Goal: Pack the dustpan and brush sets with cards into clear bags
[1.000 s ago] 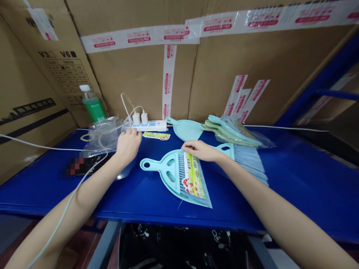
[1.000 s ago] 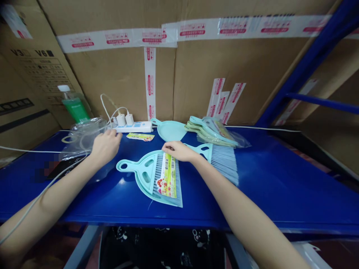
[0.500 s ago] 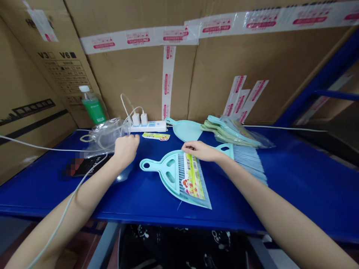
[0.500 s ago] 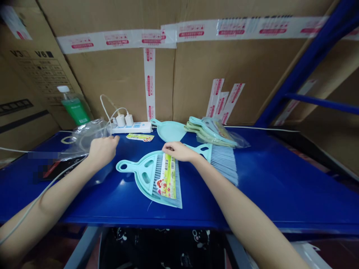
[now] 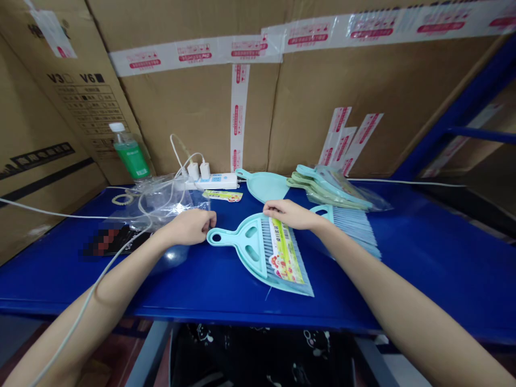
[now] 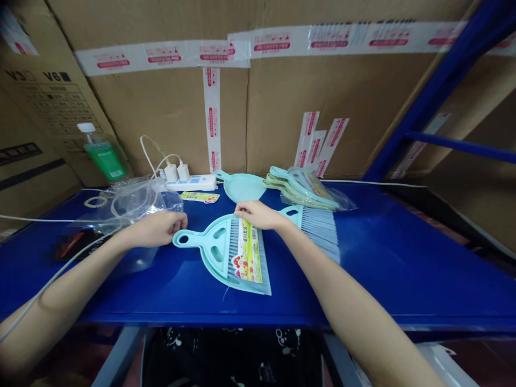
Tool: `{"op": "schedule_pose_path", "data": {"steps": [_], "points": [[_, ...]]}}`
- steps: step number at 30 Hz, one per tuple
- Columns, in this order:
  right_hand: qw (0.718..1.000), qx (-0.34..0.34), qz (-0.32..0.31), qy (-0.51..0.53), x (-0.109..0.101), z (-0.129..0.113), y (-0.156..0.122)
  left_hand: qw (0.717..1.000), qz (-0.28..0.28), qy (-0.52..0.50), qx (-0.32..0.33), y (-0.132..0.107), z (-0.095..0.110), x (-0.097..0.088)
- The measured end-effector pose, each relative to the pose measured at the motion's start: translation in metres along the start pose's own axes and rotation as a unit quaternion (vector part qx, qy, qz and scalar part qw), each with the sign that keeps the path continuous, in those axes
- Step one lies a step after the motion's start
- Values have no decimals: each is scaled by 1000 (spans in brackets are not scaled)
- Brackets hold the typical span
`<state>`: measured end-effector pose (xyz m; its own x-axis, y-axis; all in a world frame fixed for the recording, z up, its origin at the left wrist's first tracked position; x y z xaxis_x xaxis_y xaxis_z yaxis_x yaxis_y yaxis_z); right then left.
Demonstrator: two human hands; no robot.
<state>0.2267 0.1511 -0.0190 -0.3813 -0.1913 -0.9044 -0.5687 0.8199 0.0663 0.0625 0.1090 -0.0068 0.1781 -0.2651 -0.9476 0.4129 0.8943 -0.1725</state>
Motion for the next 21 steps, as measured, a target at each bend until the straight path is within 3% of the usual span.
{"op": "schedule_pose_path", "data": {"steps": [5,9,15,18,21], "points": [[1000,-11,5,-19,-9,8,-2,983,-74,-145,80,-4,10,10],[999,-28,-13,-11,-12,11,-5,947,-154,-276,53,-9,7,25],[999,-33,-39,-12,-17,13,-10,920,-209,-327,52,-17,16,32],[999,-30,-35,-12,-20,16,-12,931,-191,-304,64,-16,21,23],[999,-20,-30,-9,-20,21,-12,984,-72,-154,57,-9,12,2]]}}
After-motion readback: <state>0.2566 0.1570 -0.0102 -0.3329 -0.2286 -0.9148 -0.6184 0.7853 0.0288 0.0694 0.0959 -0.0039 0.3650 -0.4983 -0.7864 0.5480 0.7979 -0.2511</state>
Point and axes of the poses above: each hand's wrist, its own y-axis towards the middle knuckle, its own x-axis out of the palm, z = x × y, the point moved 9 cm from there along y, towards the middle knuckle, and after that the axes turned 13 degrees about -y, right-handed, at the moved point
